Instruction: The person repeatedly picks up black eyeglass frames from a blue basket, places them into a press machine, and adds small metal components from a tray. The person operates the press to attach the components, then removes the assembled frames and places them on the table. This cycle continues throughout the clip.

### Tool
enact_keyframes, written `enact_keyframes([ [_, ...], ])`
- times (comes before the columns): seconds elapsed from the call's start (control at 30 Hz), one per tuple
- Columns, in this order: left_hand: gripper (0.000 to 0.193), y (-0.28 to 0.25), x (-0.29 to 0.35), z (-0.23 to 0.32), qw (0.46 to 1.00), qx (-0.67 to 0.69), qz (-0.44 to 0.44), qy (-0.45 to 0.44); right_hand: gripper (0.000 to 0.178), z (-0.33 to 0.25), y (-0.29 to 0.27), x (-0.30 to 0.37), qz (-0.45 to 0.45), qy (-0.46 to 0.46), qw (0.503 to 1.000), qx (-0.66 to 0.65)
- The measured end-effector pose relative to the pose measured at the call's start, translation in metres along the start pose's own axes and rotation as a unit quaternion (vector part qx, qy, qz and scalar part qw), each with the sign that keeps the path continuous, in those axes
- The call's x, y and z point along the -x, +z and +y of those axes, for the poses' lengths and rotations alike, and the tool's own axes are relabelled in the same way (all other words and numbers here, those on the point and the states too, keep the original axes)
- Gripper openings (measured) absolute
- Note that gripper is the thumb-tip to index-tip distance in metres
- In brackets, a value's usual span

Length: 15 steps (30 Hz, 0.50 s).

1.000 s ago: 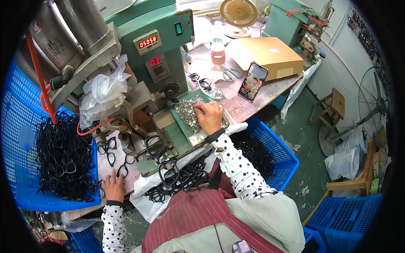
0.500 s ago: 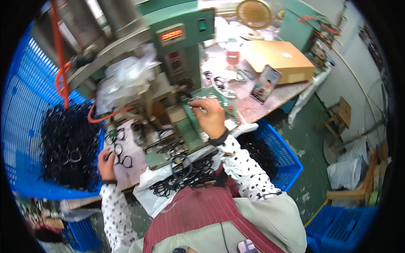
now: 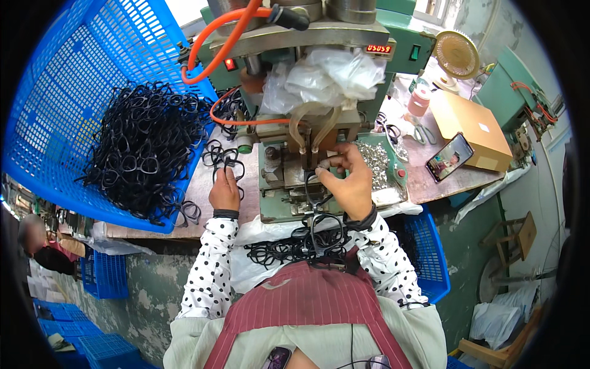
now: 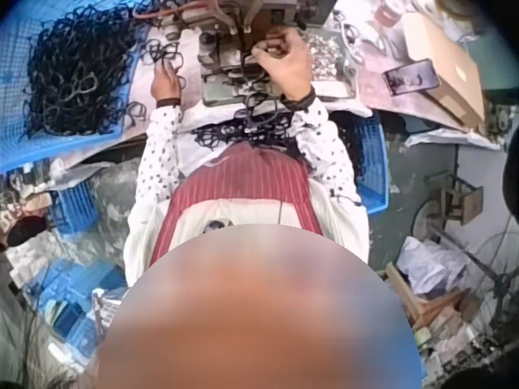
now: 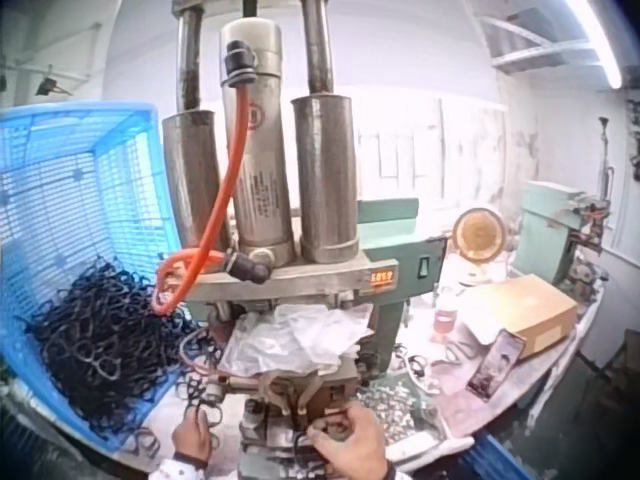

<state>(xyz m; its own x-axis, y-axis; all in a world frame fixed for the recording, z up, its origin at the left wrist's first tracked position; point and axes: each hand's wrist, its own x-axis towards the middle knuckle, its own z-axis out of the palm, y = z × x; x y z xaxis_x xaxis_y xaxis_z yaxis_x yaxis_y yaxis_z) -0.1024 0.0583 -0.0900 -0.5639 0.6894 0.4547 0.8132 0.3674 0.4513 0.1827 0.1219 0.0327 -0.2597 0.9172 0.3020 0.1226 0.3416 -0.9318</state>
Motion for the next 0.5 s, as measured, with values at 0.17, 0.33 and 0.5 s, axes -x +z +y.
enact_keyframes([
  [0.17,0.015,-0.061,0.014,0.068,0.957,0.249,0.045,0.143,0.044,0.001,0.014,-0.009,0.033,-0.039,0.997,-0.059],
  [0.33,0.033,-0.093,0.025,0.125,0.817,0.277,0.041,0.504,0.050,0.012,0.023,-0.004,0.068,-0.038,0.990,-0.119],
  [0.5,0.040,-0.080,0.035,0.153,0.771,0.284,-0.073,0.565,0.040,0.060,-0.033,-0.027,0.180,-0.147,0.942,0.243],
])
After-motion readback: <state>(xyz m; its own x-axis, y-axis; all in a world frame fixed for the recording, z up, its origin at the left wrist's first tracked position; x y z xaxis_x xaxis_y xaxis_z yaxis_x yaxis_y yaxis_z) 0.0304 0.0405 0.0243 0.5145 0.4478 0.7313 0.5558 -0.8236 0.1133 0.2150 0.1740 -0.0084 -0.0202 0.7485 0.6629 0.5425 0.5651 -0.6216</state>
